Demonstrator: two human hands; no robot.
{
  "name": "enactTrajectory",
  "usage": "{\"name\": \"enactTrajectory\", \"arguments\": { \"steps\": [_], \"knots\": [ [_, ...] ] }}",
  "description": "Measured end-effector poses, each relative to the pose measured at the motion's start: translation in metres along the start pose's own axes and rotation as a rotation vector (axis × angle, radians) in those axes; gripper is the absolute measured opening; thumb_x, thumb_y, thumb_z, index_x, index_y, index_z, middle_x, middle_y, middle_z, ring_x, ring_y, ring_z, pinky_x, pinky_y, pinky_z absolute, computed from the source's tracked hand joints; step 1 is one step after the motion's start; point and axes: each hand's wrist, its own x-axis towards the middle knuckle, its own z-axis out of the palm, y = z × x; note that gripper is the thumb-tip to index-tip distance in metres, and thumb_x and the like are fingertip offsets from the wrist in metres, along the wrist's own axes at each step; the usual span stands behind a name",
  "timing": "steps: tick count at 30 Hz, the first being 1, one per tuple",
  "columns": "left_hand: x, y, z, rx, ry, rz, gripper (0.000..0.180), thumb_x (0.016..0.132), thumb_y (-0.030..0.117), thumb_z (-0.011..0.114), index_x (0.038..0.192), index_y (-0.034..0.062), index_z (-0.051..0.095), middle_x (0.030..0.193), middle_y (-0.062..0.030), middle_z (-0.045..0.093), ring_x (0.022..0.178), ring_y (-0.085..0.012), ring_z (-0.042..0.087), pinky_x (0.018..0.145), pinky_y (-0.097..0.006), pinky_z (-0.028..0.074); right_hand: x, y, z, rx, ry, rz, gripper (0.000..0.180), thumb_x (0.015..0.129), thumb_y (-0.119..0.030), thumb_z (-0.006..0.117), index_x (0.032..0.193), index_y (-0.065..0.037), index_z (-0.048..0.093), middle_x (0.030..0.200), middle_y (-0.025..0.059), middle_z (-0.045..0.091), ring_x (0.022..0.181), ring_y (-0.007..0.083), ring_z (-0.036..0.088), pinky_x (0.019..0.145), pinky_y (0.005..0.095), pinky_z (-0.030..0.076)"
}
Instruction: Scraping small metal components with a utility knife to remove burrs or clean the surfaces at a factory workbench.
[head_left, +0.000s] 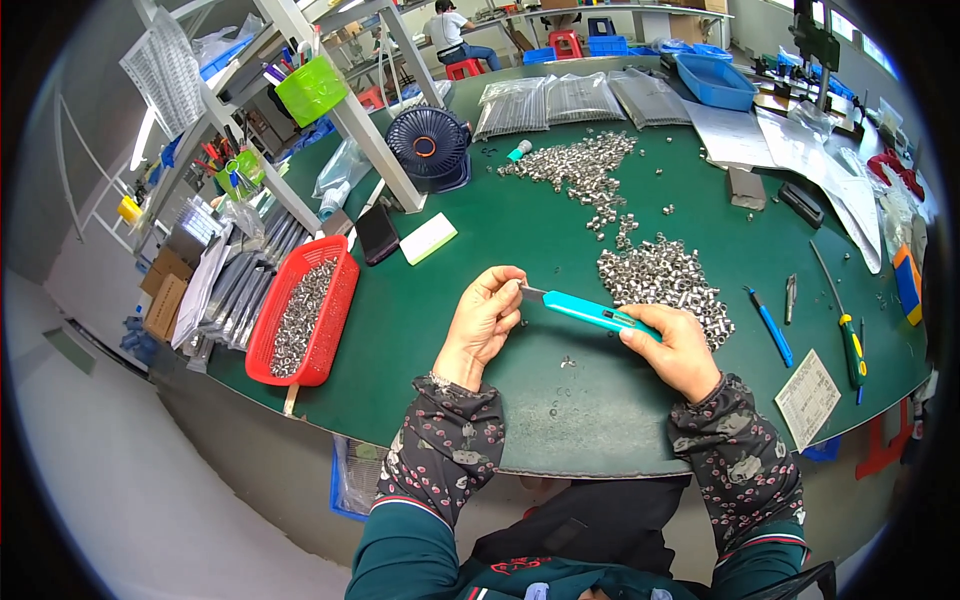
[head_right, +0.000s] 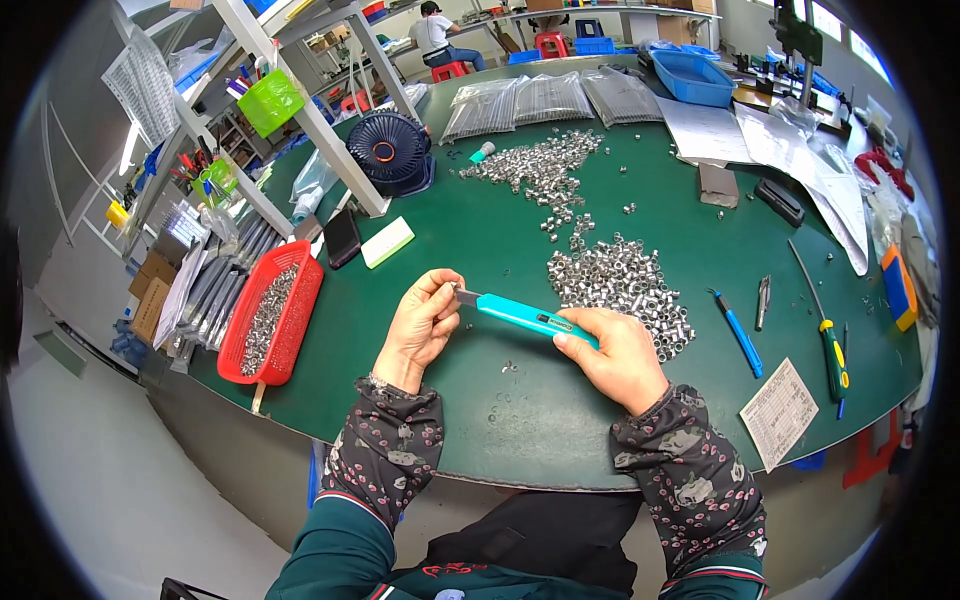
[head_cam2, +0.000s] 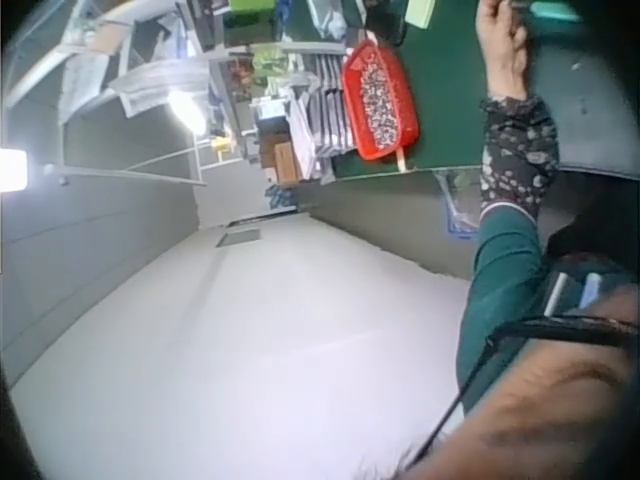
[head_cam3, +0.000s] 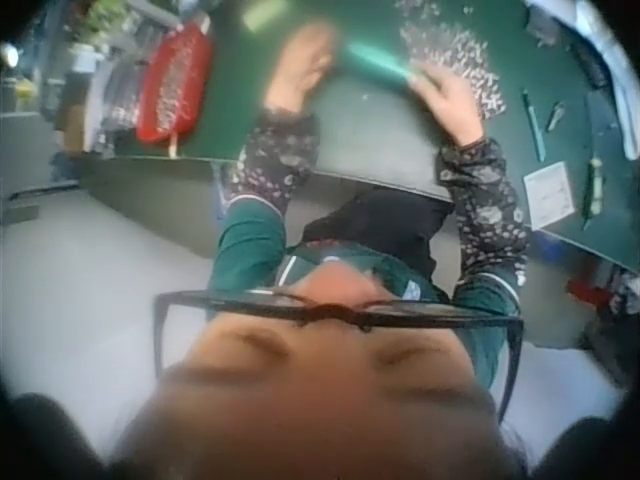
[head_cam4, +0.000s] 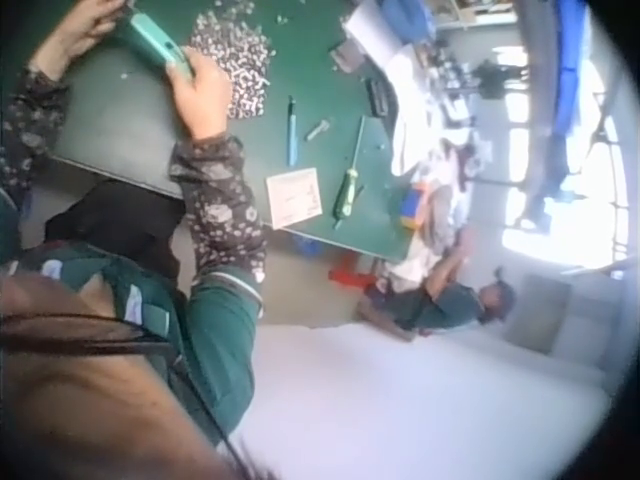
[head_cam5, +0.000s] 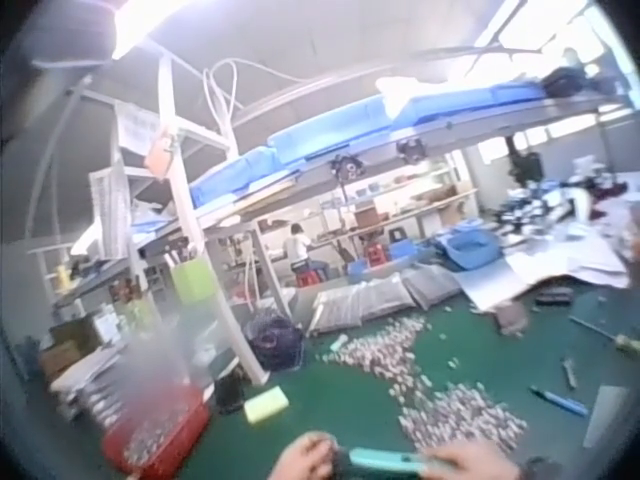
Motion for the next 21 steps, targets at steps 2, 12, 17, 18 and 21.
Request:
{"name": "enactTrajectory", "arguments": {
  "steps": [2, 12, 17, 18, 21],
  "knots": [
    [0.0, 0.0, 0.002, 0.004, 0.024, -0.007, 0.012, 0.084, 0.004, 0.054, 0.095, 0.001, 0.054, 0.079, 0.0003, 0.049, 0.051, -0.0025, 0.031, 0.037, -0.014, 0.023, -0.001, 0.0, 0.001, -0.134, 0.07, -0.058, 0.029, 0.076, -0.025, 0.059, 0.097, -0.005, 0.061, 0.072, 0.0096, 0.058, 0.062, 0.0267, 0.057, 0.059, 0.0355, 0.044],
    [0.001, -0.003, 0.0, -0.021, 0.126, -0.079, 0.013, 0.085, 0.01, 0.054, 0.094, 0.0009, 0.056, 0.077, -0.0014, 0.049, 0.053, -0.0042, 0.034, 0.038, -0.014, 0.024, -0.003, -0.012, 0.004, -0.438, 0.259, -0.309, 0.031, 0.068, -0.015, 0.066, 0.098, -0.009, 0.057, 0.067, 0.0073, 0.048, 0.055, 0.0239, 0.052, 0.049, 0.0332, 0.04],
    [0.002, -0.001, -0.003, -0.084, 0.181, -0.05, 0.012, 0.087, 0.013, 0.052, 0.092, 0.0027, 0.054, 0.074, -0.0021, 0.049, 0.053, -0.0043, 0.035, 0.037, -0.014, 0.024, 0.0, -0.014, -0.002, -0.408, 0.446, -0.328, 0.039, 0.064, -0.008, 0.068, 0.1, -0.007, 0.055, 0.068, 0.0079, 0.047, 0.057, 0.024, 0.052, 0.05, 0.0339, 0.042],
    [0.002, -0.002, -0.003, -0.102, 0.167, -0.042, 0.012, 0.087, 0.015, 0.051, 0.092, 0.0034, 0.053, 0.074, -0.0025, 0.049, 0.052, -0.0042, 0.035, 0.037, -0.014, 0.024, -0.001, -0.012, -0.001, -0.41, 0.446, -0.326, 0.039, 0.064, -0.008, 0.068, 0.1, -0.007, 0.055, 0.068, 0.0079, 0.047, 0.057, 0.024, 0.052, 0.05, 0.0339, 0.042],
    [0.0, -0.001, -0.004, -0.098, 0.123, -0.051, 0.012, 0.087, 0.015, 0.051, 0.094, 0.005, 0.051, 0.077, -0.0036, 0.051, 0.05, -0.0032, 0.035, 0.036, -0.014, 0.024, -0.001, -0.006, 0.002, -0.635, 0.26, -0.33, 0.039, 0.064, -0.009, 0.068, 0.101, -0.007, 0.055, 0.07, 0.0074, 0.047, 0.058, 0.0237, 0.053, 0.05, 0.034, 0.042]
  ]
}}
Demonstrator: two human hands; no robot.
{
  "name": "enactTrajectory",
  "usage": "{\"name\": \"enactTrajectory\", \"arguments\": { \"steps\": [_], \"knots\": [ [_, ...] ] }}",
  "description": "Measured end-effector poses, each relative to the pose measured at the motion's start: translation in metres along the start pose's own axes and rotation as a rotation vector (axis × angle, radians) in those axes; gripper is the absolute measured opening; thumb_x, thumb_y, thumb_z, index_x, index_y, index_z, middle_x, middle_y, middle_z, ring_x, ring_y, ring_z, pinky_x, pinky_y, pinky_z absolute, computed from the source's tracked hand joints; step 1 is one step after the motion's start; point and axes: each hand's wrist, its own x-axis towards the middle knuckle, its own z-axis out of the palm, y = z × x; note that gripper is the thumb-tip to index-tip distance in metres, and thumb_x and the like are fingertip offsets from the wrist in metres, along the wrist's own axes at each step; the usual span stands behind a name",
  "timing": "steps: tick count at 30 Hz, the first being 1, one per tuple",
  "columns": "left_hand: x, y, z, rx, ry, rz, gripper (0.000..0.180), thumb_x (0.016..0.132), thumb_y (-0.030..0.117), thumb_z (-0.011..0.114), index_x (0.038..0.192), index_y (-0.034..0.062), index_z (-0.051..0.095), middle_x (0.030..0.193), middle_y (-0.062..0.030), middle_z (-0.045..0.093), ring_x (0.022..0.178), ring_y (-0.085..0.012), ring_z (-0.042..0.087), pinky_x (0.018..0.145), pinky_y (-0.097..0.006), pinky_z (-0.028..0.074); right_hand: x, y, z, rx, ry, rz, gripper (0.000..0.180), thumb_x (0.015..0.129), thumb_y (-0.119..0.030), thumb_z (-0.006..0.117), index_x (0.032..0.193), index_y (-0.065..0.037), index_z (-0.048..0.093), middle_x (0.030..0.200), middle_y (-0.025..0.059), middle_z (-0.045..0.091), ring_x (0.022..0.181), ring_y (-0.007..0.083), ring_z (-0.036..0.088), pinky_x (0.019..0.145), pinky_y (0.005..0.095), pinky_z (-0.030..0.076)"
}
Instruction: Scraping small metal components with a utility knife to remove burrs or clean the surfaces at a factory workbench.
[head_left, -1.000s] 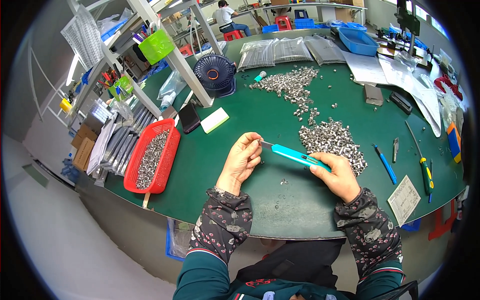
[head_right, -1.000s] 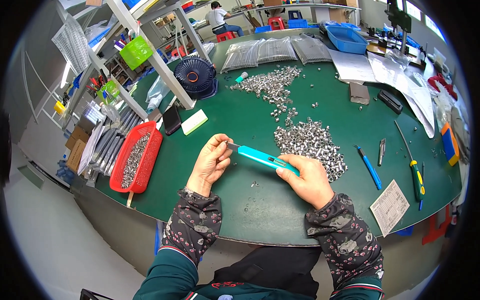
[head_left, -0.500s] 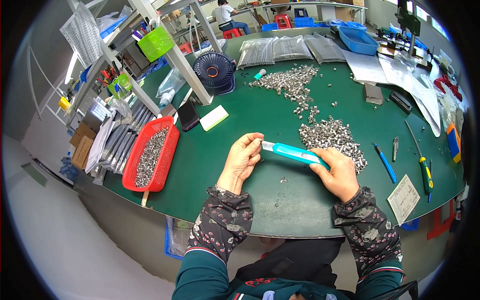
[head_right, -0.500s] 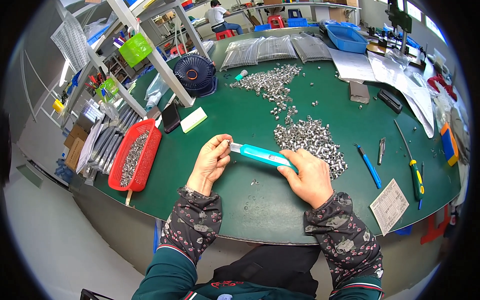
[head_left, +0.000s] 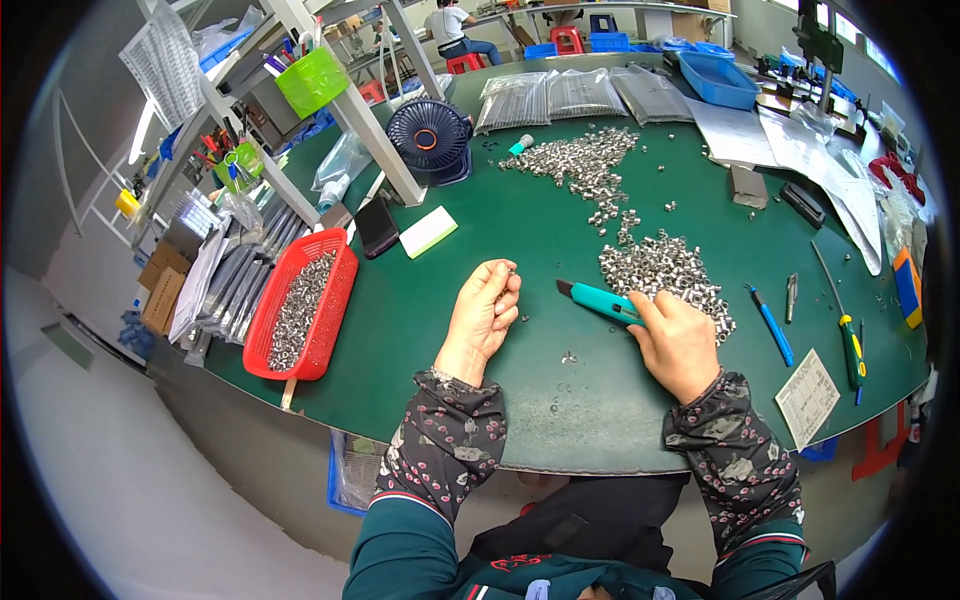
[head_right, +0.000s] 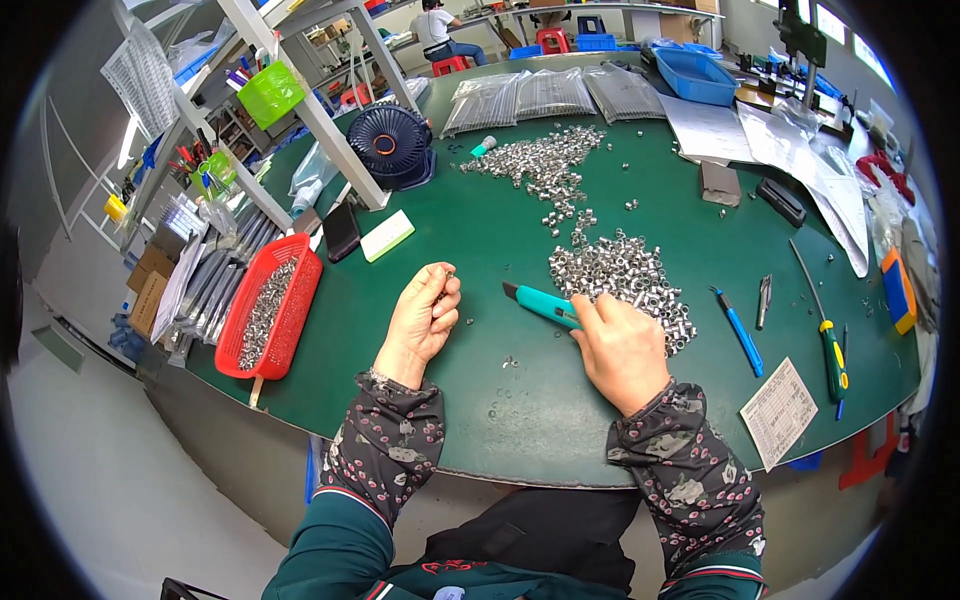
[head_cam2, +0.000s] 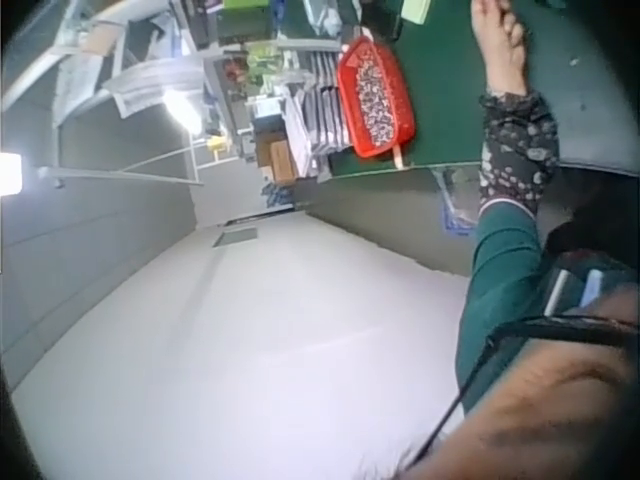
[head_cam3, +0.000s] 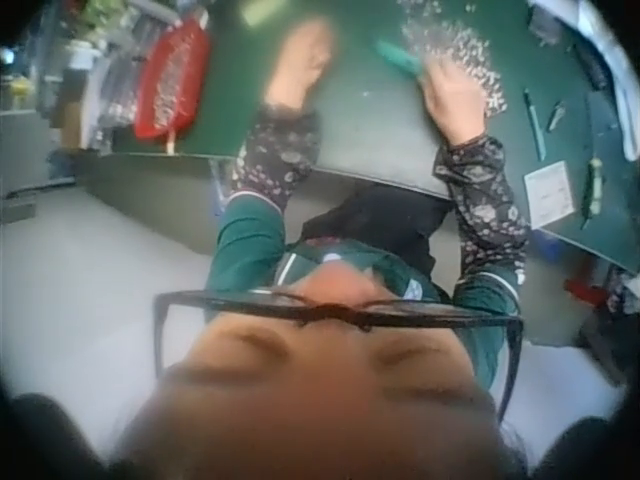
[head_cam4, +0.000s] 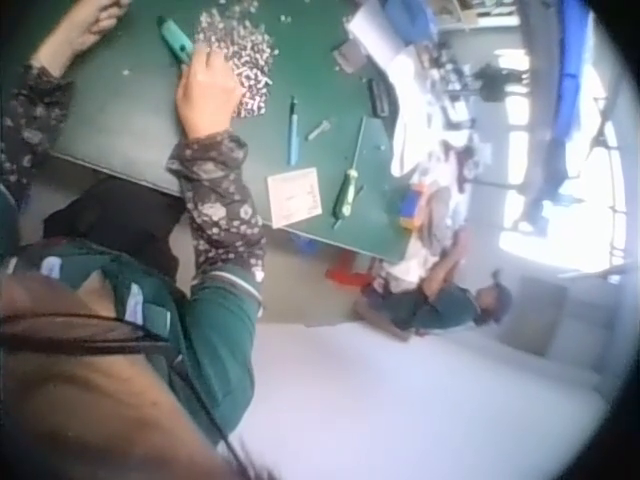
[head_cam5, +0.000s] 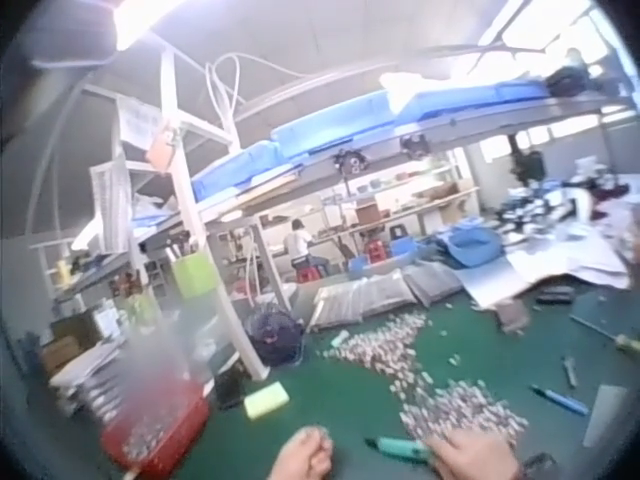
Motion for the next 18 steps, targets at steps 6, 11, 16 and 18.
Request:
{"name": "enactTrajectory", "arguments": {
  "steps": [6, 11, 16, 18],
  "knots": [
    [-0.003, 0.003, 0.011, 0.054, 0.015, 0.043, 0.009, 0.088, 0.012, 0.049, 0.095, 0.006, 0.051, 0.082, -0.0056, 0.053, 0.05, -0.003, 0.034, 0.036, -0.014, 0.025, 0.001, -0.004, -0.003, 0.165, 0.062, 0.139, 0.036, 0.066, -0.011, 0.067, 0.1, -0.01, 0.055, 0.071, 0.0073, 0.048, 0.059, 0.0242, 0.053, 0.051, 0.0348, 0.042],
    [-0.002, 0.0, 0.009, 0.097, 0.011, 0.065, 0.01, 0.087, 0.01, 0.05, 0.096, 0.005, 0.051, 0.082, -0.0055, 0.053, 0.05, -0.003, 0.034, 0.036, -0.014, 0.025, 0.0, 0.0, -0.002, 0.35, -0.016, 0.213, 0.03, 0.068, -0.015, 0.066, 0.096, -0.007, 0.059, 0.073, 0.0089, 0.055, 0.063, 0.0269, 0.056, 0.055, 0.0345, 0.044],
    [-0.002, 0.001, 0.011, 0.135, 0.019, 0.052, 0.012, 0.086, 0.01, 0.051, 0.096, 0.0036, 0.052, 0.081, -0.0044, 0.052, 0.05, -0.0029, 0.034, 0.036, -0.014, 0.025, -0.001, 0.005, 0.002, 0.577, -0.139, 0.339, 0.028, 0.07, -0.02, 0.064, 0.093, -0.003, 0.062, 0.082, 0.0137, 0.062, 0.072, 0.0267, 0.061, 0.064, 0.0328, 0.047],
    [-0.003, 0.0, 0.011, 0.15, 0.004, 0.053, 0.012, 0.086, 0.009, 0.051, 0.096, 0.0035, 0.054, 0.078, -0.0022, 0.051, 0.051, -0.0032, 0.034, 0.036, -0.014, 0.023, -0.001, 0.005, 0.002, 0.625, -0.183, 0.369, 0.029, 0.07, -0.02, 0.064, 0.093, -0.003, 0.062, 0.082, 0.014, 0.062, 0.073, 0.0264, 0.061, 0.065, 0.0325, 0.047]
  ]
}}
